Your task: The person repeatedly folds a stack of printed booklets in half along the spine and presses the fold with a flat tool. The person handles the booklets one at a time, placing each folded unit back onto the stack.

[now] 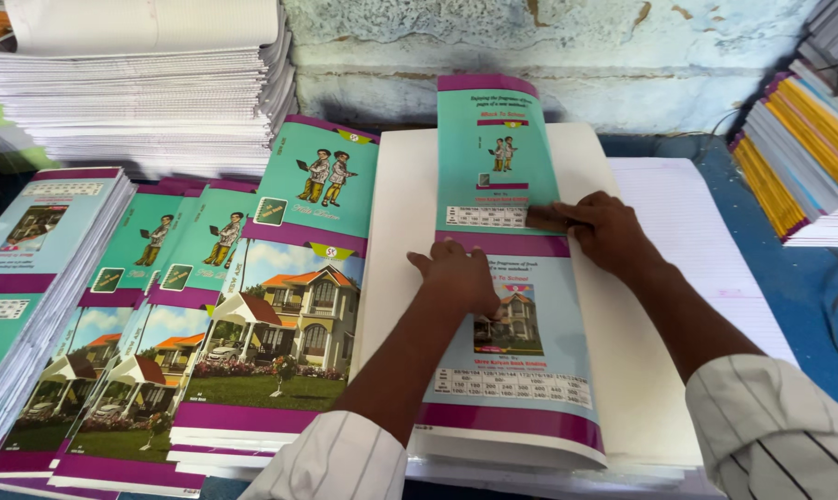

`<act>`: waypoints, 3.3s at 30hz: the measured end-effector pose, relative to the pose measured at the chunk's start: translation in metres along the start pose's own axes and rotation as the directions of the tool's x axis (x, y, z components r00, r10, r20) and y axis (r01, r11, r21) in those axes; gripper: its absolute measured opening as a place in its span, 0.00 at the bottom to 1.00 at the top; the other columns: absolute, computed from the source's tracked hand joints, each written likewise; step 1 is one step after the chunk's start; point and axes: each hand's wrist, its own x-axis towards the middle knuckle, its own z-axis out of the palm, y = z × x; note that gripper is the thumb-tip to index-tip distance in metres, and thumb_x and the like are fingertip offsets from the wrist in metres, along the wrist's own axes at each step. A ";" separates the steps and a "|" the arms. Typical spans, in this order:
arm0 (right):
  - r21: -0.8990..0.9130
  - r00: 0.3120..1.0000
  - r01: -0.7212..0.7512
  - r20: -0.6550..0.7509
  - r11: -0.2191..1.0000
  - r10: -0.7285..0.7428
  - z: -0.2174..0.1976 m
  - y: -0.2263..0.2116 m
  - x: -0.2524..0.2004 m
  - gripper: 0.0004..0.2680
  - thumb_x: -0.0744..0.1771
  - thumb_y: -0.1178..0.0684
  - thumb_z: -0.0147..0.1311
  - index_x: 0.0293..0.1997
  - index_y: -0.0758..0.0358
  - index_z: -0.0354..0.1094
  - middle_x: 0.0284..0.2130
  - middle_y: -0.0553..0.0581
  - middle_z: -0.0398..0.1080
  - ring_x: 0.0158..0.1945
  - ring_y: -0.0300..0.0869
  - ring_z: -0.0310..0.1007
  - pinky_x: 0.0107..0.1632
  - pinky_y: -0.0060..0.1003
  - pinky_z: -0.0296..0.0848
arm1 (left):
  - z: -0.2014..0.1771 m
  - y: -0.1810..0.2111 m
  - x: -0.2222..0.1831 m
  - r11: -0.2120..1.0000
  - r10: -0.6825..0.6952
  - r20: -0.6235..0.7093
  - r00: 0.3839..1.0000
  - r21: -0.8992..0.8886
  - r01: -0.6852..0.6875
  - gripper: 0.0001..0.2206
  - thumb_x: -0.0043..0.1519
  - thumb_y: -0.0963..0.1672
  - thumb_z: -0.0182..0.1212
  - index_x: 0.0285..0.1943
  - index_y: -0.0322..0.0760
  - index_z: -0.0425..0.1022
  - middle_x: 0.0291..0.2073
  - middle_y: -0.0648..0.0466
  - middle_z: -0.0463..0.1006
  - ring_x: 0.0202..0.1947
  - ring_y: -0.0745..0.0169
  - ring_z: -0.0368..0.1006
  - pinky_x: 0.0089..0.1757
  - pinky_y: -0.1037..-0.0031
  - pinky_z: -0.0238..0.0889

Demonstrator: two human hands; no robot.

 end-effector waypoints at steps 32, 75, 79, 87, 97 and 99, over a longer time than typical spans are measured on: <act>0.015 0.925 -0.373 -0.069 0.928 0.374 0.057 0.077 0.148 0.19 0.63 0.54 0.64 0.62 0.56 0.72 0.50 0.67 0.75 0.52 0.59 0.76 0.55 0.47 0.73 | 0.007 -0.007 0.002 0.989 0.118 -0.003 0.993 0.089 -0.117 0.51 0.49 0.61 0.73 0.81 0.57 0.48 0.74 0.24 0.44 0.74 0.20 0.40 0.64 0.26 0.25; -0.017 0.950 -0.282 0.135 0.959 0.281 0.003 0.008 0.046 0.20 0.65 0.53 0.61 0.65 0.47 0.70 0.46 0.67 0.73 0.52 0.58 0.74 0.57 0.47 0.72 | 0.005 -0.008 -0.002 0.991 0.114 -0.036 0.993 0.075 -0.111 0.71 0.27 0.66 0.78 0.83 0.52 0.42 0.75 0.25 0.43 0.75 0.21 0.37 0.65 0.29 0.30; 0.049 0.942 -0.305 0.159 0.951 0.294 -0.001 0.012 0.033 0.20 0.63 0.54 0.63 0.63 0.48 0.71 0.47 0.66 0.74 0.53 0.57 0.75 0.57 0.45 0.73 | 0.000 -0.002 0.008 0.995 0.077 -0.024 0.997 0.065 -0.076 0.69 0.29 0.66 0.78 0.82 0.51 0.44 0.74 0.26 0.47 0.76 0.24 0.36 0.64 0.28 0.31; 0.125 0.956 -0.267 0.157 0.955 0.247 0.002 0.005 0.004 0.19 0.63 0.57 0.60 0.61 0.49 0.72 0.47 0.64 0.73 0.52 0.54 0.74 0.56 0.44 0.72 | -0.002 0.003 0.009 0.995 0.029 -0.054 0.998 0.096 -0.024 0.67 0.30 0.67 0.77 0.82 0.56 0.46 0.74 0.33 0.52 0.75 0.30 0.41 0.64 0.32 0.36; 0.170 0.976 -0.183 0.147 0.968 0.159 -0.015 -0.028 -0.047 0.19 0.62 0.59 0.60 0.60 0.50 0.73 0.44 0.63 0.71 0.50 0.53 0.73 0.55 0.44 0.71 | 0.000 0.004 0.010 0.998 0.001 -0.060 0.998 0.069 0.004 0.66 0.32 0.66 0.78 0.82 0.58 0.44 0.76 0.35 0.48 0.77 0.32 0.37 0.64 0.30 0.33; 0.185 0.973 -0.191 0.168 0.964 0.161 -0.021 -0.035 -0.056 0.19 0.62 0.59 0.60 0.60 0.49 0.73 0.44 0.62 0.71 0.50 0.52 0.73 0.55 0.44 0.71 | 0.001 0.003 0.010 0.998 -0.005 -0.054 0.999 0.055 0.008 0.67 0.32 0.66 0.79 0.82 0.56 0.44 0.76 0.33 0.46 0.77 0.31 0.37 0.64 0.29 0.32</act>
